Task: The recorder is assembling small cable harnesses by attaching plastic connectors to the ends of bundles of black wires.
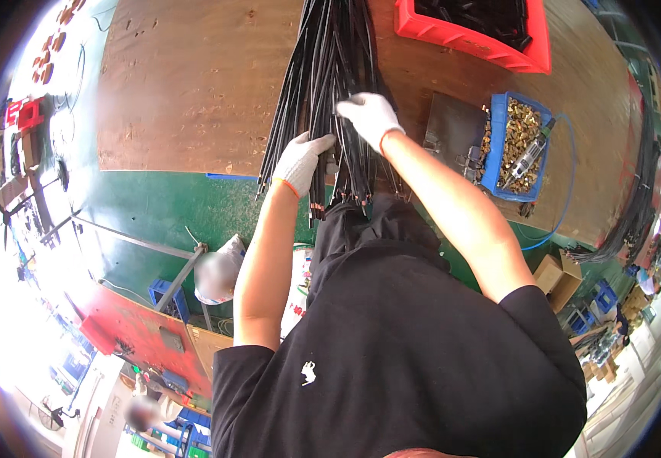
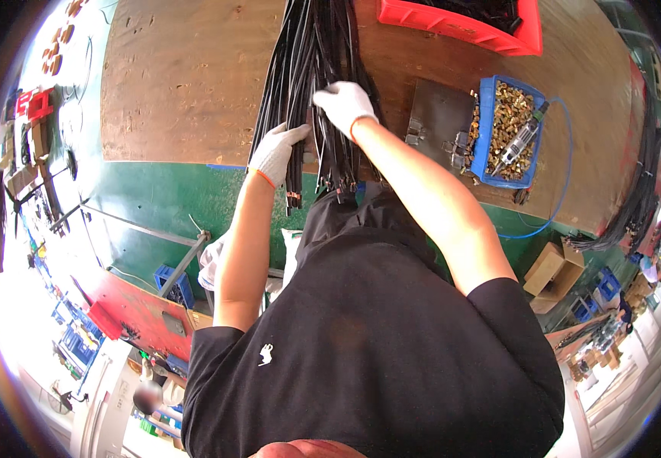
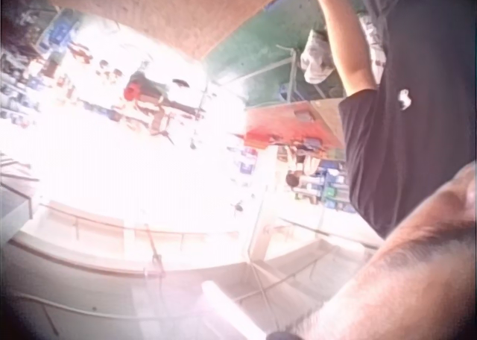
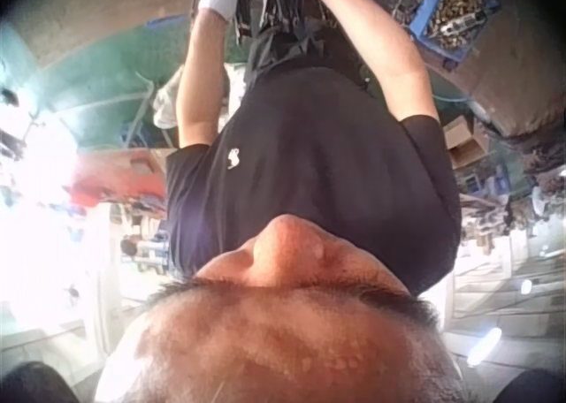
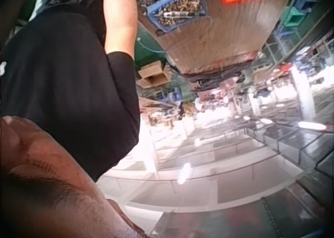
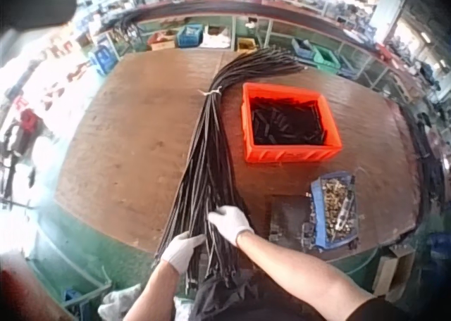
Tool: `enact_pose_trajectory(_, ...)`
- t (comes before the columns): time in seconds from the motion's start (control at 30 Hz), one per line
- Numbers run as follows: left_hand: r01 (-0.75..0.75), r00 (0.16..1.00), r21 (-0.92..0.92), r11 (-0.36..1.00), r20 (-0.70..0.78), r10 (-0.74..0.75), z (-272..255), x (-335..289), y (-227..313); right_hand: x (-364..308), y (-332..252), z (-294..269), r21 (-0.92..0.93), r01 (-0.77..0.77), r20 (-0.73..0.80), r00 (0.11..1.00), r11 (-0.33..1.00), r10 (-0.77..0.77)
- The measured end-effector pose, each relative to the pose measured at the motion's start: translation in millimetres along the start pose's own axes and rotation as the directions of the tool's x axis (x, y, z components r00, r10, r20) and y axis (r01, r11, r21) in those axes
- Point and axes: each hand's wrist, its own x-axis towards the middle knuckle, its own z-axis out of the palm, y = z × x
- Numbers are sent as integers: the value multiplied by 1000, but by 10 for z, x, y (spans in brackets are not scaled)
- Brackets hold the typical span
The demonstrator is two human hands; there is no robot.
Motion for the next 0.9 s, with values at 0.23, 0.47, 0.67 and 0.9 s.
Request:
enact_pose_trajectory(0.23, 61, 997, -60, 996, 59, -57, -48, 6, -21, 209, -135, -80, 826, -348, 204, 918, 443, 340)
enact_pose_trajectory(0.47, 32, 996, -245, 969, 86, -11, 136, 125, -256, -404, 56, 91, 864, -335, 260, 936, 376, 236)
enact_pose_trajectory(0.67, 28, 993, -275, 961, 118, 5, 124, 99, -226, -692, 157, -37, 729, -220, 211, 973, 649, 93)
enact_pose_trajectory(0.9, 94, 988, -255, 962, 143, -59, 95, 85, -125, -822, 134, -237, 651, -210, 178, 976, 729, 122)
